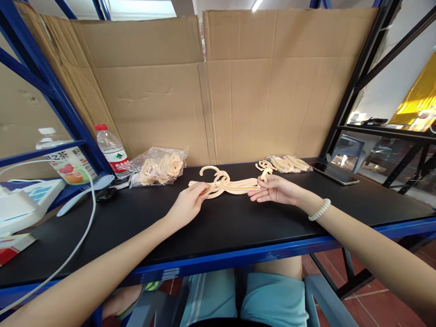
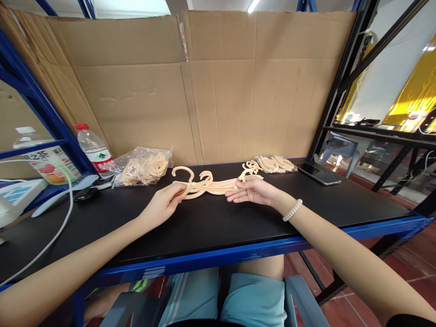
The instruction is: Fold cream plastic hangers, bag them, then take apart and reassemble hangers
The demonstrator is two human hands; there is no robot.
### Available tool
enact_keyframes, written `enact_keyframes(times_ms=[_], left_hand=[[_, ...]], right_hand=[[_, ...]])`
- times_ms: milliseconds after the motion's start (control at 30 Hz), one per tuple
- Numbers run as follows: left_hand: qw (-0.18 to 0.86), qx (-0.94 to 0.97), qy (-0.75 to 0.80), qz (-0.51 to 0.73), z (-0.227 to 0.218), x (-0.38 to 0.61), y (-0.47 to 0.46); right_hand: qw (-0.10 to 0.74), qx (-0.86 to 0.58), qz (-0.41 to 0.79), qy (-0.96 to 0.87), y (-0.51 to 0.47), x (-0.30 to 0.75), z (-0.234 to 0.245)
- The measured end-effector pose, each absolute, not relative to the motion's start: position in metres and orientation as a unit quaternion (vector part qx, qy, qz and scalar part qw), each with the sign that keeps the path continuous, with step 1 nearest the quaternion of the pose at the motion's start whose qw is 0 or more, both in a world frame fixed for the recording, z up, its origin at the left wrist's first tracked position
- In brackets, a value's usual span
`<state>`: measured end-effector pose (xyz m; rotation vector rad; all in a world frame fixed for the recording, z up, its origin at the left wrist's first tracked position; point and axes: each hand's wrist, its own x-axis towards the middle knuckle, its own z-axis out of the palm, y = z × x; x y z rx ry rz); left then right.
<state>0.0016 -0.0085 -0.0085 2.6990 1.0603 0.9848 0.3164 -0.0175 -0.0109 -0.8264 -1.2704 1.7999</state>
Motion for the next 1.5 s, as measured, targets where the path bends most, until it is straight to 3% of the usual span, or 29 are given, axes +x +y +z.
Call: enact_keyframes(times_ms=[967,1500], left_hand=[[0.048,0.879,0.356,0.315,-0.0091,0.0029,-0.0103],[0.04,0.873,0.374,0.311,-0.0103,0.003,-0.0086]], right_hand=[[0.372,-0.322,0.696,-0.524,-0.0187,0.3153,-0.0105],[0.435,-0.309,0.602,-0.594,-0.0208,0.3104,-0.0152]])
